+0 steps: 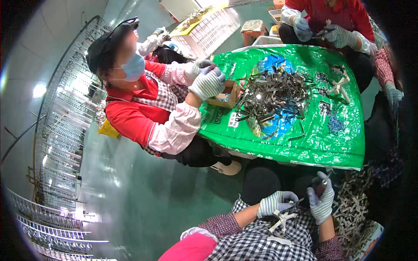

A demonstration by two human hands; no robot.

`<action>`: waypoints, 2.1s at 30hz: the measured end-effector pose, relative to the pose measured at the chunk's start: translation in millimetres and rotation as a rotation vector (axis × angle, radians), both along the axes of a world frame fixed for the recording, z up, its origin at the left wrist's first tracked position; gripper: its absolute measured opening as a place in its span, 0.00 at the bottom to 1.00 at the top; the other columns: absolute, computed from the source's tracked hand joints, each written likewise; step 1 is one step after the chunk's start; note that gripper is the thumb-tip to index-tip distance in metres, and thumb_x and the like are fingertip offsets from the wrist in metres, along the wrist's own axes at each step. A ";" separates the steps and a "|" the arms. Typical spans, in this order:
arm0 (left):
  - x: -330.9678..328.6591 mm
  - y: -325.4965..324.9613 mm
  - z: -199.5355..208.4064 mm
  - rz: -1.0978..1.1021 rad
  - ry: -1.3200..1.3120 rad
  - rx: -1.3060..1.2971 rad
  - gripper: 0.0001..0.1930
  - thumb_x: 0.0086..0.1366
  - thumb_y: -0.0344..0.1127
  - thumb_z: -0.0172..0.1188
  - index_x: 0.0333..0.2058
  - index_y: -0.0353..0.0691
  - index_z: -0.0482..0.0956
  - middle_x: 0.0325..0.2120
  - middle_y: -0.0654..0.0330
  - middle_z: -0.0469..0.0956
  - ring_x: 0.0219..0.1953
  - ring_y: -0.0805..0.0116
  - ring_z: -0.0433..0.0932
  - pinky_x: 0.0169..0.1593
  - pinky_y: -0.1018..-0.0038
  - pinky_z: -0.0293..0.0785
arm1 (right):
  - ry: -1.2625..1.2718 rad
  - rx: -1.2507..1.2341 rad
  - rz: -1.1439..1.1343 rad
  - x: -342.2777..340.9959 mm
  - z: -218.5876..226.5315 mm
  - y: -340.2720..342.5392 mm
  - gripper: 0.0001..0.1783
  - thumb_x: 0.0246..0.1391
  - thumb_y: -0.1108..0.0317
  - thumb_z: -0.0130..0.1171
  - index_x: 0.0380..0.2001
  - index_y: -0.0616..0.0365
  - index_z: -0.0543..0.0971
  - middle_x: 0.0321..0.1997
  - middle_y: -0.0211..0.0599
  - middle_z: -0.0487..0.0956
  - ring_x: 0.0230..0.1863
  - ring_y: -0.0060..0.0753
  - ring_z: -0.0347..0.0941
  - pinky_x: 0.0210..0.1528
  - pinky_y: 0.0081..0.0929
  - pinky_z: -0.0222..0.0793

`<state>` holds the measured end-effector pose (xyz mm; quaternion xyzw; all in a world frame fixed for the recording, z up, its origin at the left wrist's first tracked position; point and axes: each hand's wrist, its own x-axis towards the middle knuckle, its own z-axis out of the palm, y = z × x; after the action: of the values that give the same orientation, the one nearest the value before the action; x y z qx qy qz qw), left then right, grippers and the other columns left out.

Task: The recorder uses a screwdriver to assemble white plastic cross-shaped components with metal brackets and screws.

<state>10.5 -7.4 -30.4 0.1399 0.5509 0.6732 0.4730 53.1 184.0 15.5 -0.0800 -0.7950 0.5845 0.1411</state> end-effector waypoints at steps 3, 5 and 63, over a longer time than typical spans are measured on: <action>-5.0 -0.5 5.6 -0.033 -0.011 -0.053 0.11 0.57 0.30 0.57 0.39 0.35 0.75 0.32 0.64 0.75 0.34 0.79 0.72 0.39 0.80 0.70 | 0.065 0.130 0.015 -0.7 -10.3 2.1 0.28 0.43 0.69 0.61 0.50 0.62 0.67 0.37 0.42 0.73 0.36 0.36 0.71 0.41 0.29 0.67; -1.5 -1.0 -4.3 -0.019 -0.016 -0.033 0.11 0.57 0.30 0.57 0.39 0.35 0.75 0.32 0.64 0.75 0.34 0.79 0.72 0.39 0.80 0.70 | 0.147 0.197 0.096 -2.2 -15.6 3.3 0.29 0.41 0.70 0.61 0.50 0.62 0.67 0.38 0.44 0.73 0.37 0.39 0.71 0.42 0.31 0.66; 7.5 -14.9 34.2 0.072 -0.149 -0.128 0.11 0.55 0.29 0.59 0.39 0.35 0.75 0.26 0.64 0.77 0.27 0.82 0.72 0.31 0.84 0.69 | -0.380 0.632 0.513 40.6 111.5 33.5 0.23 0.36 0.70 0.63 0.41 0.56 0.73 0.31 0.44 0.73 0.32 0.49 0.72 0.36 0.35 0.70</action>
<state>18.0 -22.3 3.9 0.0391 0.5610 0.6617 0.4959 93.8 217.5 127.1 0.0610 -0.9405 0.3039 -0.1393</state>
